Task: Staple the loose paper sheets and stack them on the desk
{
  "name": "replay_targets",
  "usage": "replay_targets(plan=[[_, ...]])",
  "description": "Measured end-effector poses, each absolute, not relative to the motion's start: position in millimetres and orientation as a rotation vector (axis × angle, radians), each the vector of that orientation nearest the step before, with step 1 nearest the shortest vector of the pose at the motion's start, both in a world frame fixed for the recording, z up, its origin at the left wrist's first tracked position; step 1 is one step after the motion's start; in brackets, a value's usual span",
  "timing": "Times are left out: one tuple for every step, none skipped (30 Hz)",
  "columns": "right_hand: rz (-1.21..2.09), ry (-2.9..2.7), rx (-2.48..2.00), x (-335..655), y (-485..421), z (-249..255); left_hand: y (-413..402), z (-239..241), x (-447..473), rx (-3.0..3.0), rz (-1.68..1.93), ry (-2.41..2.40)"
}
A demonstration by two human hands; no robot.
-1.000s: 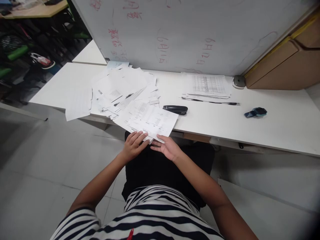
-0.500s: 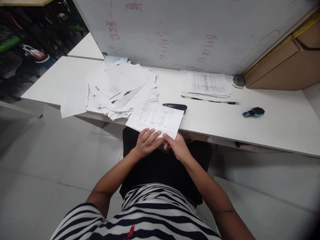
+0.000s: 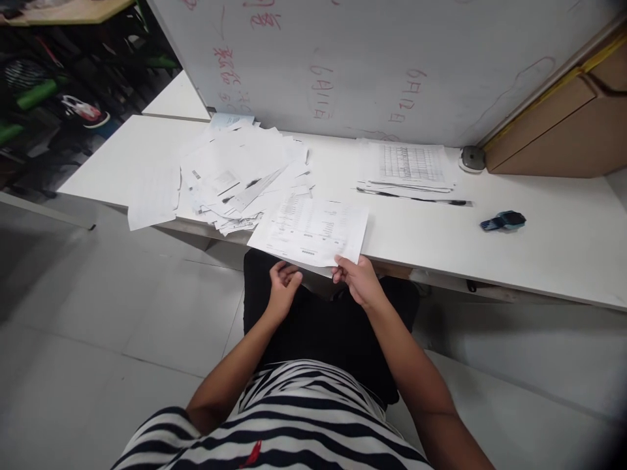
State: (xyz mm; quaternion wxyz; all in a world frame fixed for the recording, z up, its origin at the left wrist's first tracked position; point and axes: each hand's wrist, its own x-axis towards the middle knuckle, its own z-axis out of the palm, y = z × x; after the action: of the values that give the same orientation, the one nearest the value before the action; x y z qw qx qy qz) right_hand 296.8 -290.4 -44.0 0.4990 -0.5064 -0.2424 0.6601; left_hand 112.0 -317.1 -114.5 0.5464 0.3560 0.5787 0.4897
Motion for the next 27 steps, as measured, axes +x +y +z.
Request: replay_targets(plan=[[1.613,-0.560,-1.201,298,-291,-41,-313,-111,116,0.805,1.099,1.255],[1.626,-0.540,-1.177,299,-291,-39,-308,-106,120,0.773,1.059,1.180],[1.632,-0.524,-1.153,301,-292,-35,-302,-102,124,0.744,1.033,1.143],[1.631,-0.510,-1.132,304,-293,-32,-296,-97,127,0.720,1.020,1.136],[1.623,-0.497,-1.113,308,-295,-28,-292,-94,130,0.705,1.021,1.148],[1.604,-0.485,-1.098,311,-296,-24,-288,-92,133,0.697,1.031,1.168],[1.578,-0.473,-1.087,316,-298,-21,-285,-90,134,0.696,1.045,1.189],[1.550,-0.462,-1.082,320,-299,-17,-283,-89,135,0.704,1.057,1.210],[1.521,-0.454,-1.082,324,-300,-13,-283,-89,134,0.728,1.069,1.237],[1.498,-0.450,-1.085,328,-301,-10,-283,-89,133,0.771,1.084,1.273],[1.477,-0.447,-1.090,332,-303,-6,-285,-89,131,0.832,1.101,1.314],[1.462,-0.444,-1.095,335,-304,-3,-287,-89,128,0.901,1.117,1.354],[1.453,-0.443,-1.100,338,-305,-1,-290,-88,125,0.970,1.131,1.391],[1.445,-0.445,-1.106,341,-307,2,-292,-87,121,1.030,1.141,1.421],[1.437,-0.447,-1.110,343,-309,4,-295,-85,117,1.075,1.148,1.448],[1.425,-0.448,-1.113,345,-311,5,-297,-83,113,1.104,1.151,1.474],[1.414,-0.448,-1.116,347,-313,7,-299,-81,109,1.123,1.153,1.500],[1.403,-0.449,-1.118,349,-315,8,-299,-79,105,1.137,1.157,1.523],[1.391,-0.448,-1.120,350,-317,10,-300,-77,101,1.148,1.165,1.543],[1.381,-0.447,-1.121,351,-319,11,-299,-76,97,1.156,1.176,1.562],[1.373,-0.448,-1.123,352,-320,12,-299,-76,94,1.161,1.186,1.578],[1.368,-0.452,-1.125,352,-322,12,-298,-75,91,1.166,1.192,1.592],[1.365,-0.458,-1.125,351,-323,12,-296,-75,90,1.175,1.187,1.603],[1.364,-0.463,-1.124,350,-324,12,-295,-75,89,1.186,1.171,1.609],[1.363,-0.467,-1.124,349,-324,11,-295,-74,89,1.202,1.152,1.611],[1.363,-0.470,-1.124,348,-325,10,-294,-73,89,1.228,1.143,1.608],[1.364,-0.474,-1.125,347,-325,8,-294,-72,90,1.263,1.145,1.602]])
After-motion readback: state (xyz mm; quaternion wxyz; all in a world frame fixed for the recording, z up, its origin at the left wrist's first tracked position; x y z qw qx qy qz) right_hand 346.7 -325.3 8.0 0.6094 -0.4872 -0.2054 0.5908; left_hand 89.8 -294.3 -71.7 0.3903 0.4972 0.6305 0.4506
